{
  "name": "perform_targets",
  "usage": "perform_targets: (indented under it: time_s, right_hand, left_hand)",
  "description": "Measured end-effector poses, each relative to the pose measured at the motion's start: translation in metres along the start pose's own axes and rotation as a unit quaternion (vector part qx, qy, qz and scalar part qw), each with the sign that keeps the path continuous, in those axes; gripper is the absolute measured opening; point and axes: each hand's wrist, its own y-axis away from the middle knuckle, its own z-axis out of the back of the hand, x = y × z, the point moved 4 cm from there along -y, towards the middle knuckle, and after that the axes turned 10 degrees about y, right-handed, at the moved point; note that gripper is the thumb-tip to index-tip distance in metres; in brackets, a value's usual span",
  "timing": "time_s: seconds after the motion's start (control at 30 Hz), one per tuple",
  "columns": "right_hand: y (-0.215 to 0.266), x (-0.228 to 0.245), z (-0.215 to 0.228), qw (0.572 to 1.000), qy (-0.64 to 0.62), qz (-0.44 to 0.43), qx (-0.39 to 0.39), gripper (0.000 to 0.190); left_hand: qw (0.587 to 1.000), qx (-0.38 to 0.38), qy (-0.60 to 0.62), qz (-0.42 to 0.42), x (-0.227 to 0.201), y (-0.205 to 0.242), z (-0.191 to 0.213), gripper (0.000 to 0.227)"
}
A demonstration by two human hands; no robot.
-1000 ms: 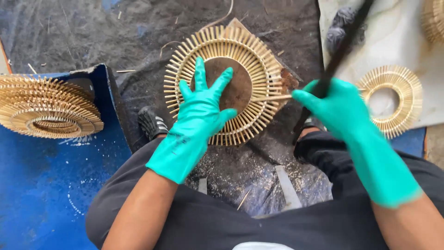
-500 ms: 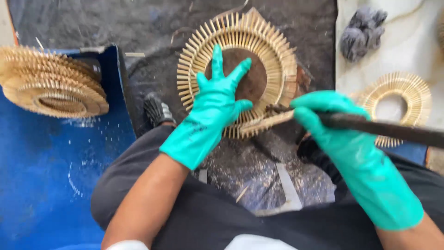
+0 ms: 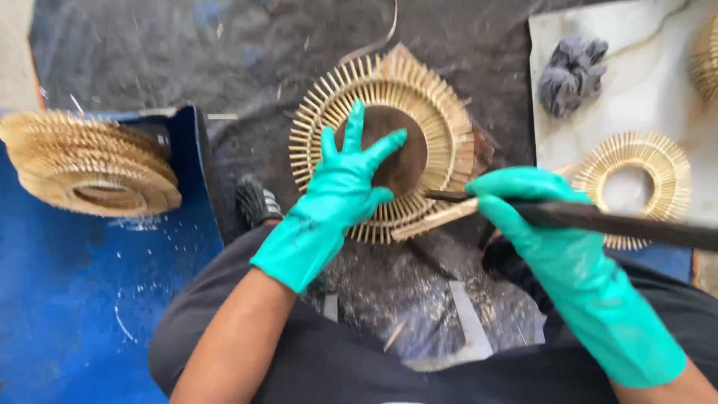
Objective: Cleaning and sanding the inner edges of circular bamboo light fixture frames using a metal scraper.
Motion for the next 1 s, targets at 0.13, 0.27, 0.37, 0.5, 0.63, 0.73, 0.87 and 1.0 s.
perform_targets:
  time_s: [0.13, 0.27, 0.37, 0.5, 0.63, 0.73, 0.87, 1.0]
  right_hand:
    - [0.002, -0.018, 0.001, 0.993, -0.001, -0.12, 0.012, 0.019]
    - [-0.012, -0.031, 0.019, 0.976, -0.061, -0.209, -0.02, 0.016]
    - [-0.015, -0.06, 0.025, 0.958, 0.065, -0.278, -0.009, 0.023]
    - [-0.019, -0.099, 0.004, 0.919, 0.144, -0.365, 0.044, 0.037]
    - [-0.017, -0.111, -0.016, 0.932, 0.114, -0.34, 0.045, 0.041]
    - [-0.02, -0.114, -0.017, 0.927, 0.125, -0.351, 0.046, 0.04]
    - [-0.017, -0.112, -0.015, 0.934, 0.06, -0.35, 0.039, 0.037]
    - [-0.016, -0.081, 0.011, 0.936, 0.088, -0.337, 0.052, 0.041]
  left_hand:
    - [0.997, 0.052, -0.044, 0.022, -0.007, 0.002, 0.004, 0.093]
    - [0.998, 0.0, -0.039, -0.042, 0.009, -0.003, -0.002, 0.088]
    - [1.0, -0.017, -0.017, 0.01, -0.01, 0.006, 0.002, 0.093]
    - [0.996, 0.0, -0.034, 0.079, -0.011, 0.001, 0.005, 0.1]
    - [0.995, 0.011, -0.047, 0.086, -0.014, 0.004, 0.008, 0.1]
    - [0.995, 0.011, -0.045, 0.093, -0.014, 0.0, 0.008, 0.1]
    - [0.995, 0.009, -0.054, 0.085, -0.015, 0.0, 0.008, 0.1]
    - [0.994, 0.008, -0.039, 0.098, -0.016, 0.002, 0.007, 0.101]
